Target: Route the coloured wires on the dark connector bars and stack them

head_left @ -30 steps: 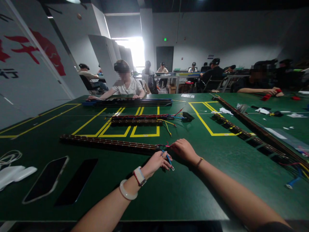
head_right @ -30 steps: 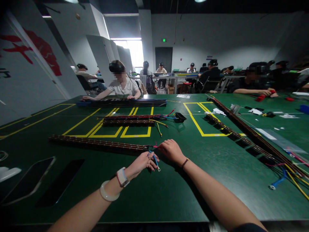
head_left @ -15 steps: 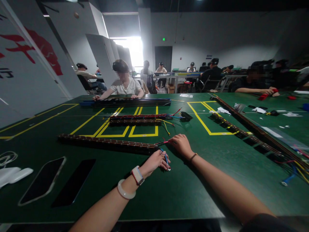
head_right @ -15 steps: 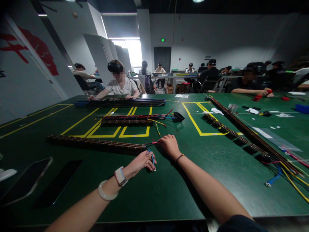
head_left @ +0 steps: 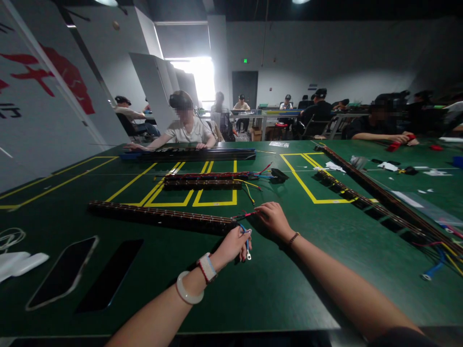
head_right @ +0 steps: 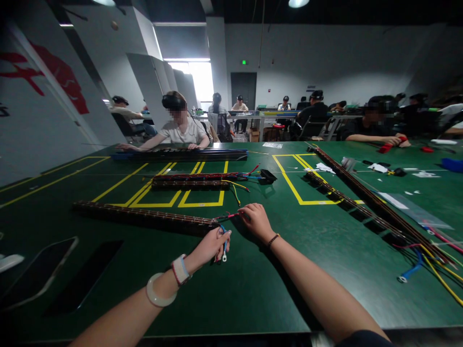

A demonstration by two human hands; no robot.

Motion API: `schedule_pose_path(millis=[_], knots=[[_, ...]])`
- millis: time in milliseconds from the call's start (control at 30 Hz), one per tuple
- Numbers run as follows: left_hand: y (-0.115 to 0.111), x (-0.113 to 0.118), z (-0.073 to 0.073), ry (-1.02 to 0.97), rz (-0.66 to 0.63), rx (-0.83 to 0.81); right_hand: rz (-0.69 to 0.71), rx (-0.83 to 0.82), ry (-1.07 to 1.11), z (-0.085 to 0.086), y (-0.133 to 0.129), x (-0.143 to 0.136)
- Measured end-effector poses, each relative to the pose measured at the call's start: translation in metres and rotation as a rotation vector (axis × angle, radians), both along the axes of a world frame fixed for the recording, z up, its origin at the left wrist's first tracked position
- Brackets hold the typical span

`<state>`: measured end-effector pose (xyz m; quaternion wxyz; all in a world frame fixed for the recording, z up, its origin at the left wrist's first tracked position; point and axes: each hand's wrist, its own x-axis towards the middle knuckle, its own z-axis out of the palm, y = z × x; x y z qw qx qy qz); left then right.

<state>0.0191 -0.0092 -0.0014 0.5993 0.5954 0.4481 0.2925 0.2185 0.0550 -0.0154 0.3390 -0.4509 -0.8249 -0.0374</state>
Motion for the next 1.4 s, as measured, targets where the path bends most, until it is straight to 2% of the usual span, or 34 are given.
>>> schedule_pose_path(millis=[233,500,600,733,933,1033,1167,1300,1400], knots=[[0.002,-0.008,0.008,0.312,0.081,0.287,0.023,-0.072,-0.026,0.002,-0.003,0.0],[-0.001,-0.013,0.02,0.814,-0.111,0.618,0.068,-0.068,-0.046,0.004,-0.005,-0.003],[-0.005,-0.009,0.021,0.927,-0.167,0.672,0.075,-0.051,-0.061,0.002,-0.003,-0.002],[-0.007,-0.007,0.019,0.879,-0.164,0.701,0.101,-0.019,-0.041,0.002,-0.004,-0.002],[-0.009,-0.012,0.018,0.74,-0.175,0.986,0.213,0.073,-0.031,0.012,-0.02,-0.009],[-0.011,-0.013,0.016,0.654,-0.22,1.16,0.284,0.014,-0.062,0.019,-0.031,-0.016],[-0.015,-0.012,0.014,0.591,-0.331,1.307,0.291,-0.117,-0.087,0.032,-0.038,-0.031],[-0.017,-0.012,0.014,0.56,-0.387,1.331,0.218,-0.229,-0.185,0.043,-0.036,-0.051],[-0.017,-0.012,0.015,0.542,-0.392,1.297,0.153,-0.257,-0.348,0.045,-0.032,-0.069]])
